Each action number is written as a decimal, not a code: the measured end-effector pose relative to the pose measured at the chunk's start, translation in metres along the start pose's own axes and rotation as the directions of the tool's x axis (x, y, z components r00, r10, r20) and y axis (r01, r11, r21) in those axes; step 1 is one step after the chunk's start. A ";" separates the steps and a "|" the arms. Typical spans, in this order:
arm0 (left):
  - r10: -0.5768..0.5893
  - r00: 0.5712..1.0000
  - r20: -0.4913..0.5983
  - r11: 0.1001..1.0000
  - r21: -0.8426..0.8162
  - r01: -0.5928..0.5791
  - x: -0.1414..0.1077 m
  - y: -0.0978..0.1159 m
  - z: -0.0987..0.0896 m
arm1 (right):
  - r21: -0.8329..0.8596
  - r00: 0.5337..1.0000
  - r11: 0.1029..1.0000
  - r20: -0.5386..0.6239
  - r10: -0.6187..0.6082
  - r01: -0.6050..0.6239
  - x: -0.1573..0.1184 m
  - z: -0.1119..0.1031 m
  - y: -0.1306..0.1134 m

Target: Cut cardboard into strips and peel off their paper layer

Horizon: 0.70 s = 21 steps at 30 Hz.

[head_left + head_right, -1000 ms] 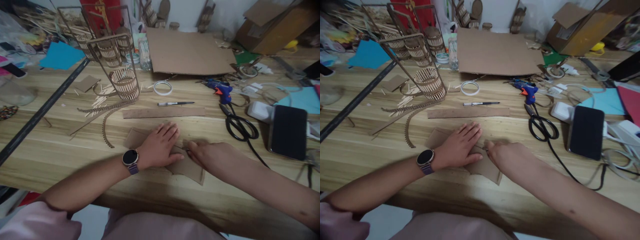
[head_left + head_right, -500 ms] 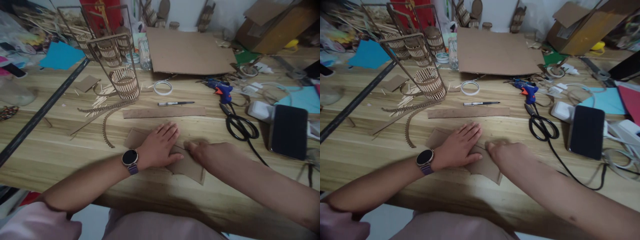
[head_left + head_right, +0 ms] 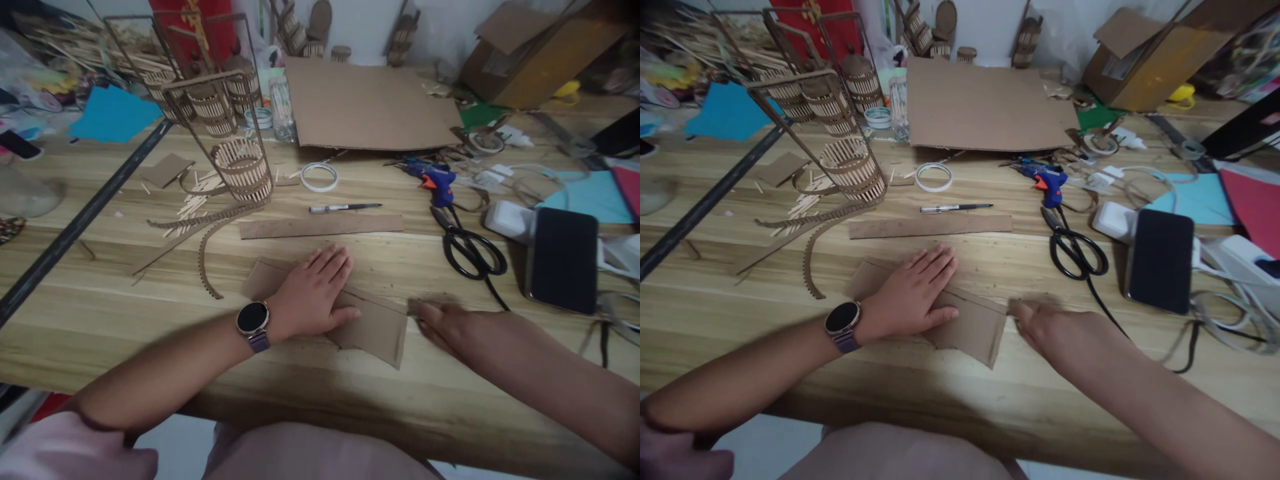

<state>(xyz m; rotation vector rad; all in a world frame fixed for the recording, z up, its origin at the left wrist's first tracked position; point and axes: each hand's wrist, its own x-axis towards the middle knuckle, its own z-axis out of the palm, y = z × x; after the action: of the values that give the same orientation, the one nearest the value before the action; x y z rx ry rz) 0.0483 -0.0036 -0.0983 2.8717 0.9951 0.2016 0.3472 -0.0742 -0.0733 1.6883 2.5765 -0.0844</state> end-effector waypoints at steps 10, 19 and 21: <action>0.065 0.996 -0.061 0.997 -0.041 -0.067 -0.001 -0.004 0.002 | -0.204 1.000 0.979 0.008 0.001 0.001 0.013 -0.020 0.019; 0.041 0.999 -0.032 0.997 0.072 -0.039 -0.038 -0.015 -0.029 | -0.415 0.957 0.909 -0.272 -0.101 -0.022 0.029 -0.001 0.002; 0.010 1.000 -0.003 0.995 0.098 -0.010 -0.038 -0.013 -0.036 | -0.394 0.927 0.919 -0.337 -0.162 0.018 0.029 -0.005 -0.006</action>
<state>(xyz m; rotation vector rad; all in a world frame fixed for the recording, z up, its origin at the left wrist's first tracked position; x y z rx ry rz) 0.0052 -0.0160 -0.0680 2.9660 1.0196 0.1631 0.3303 -0.0491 -0.0709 1.5489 2.6736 0.7542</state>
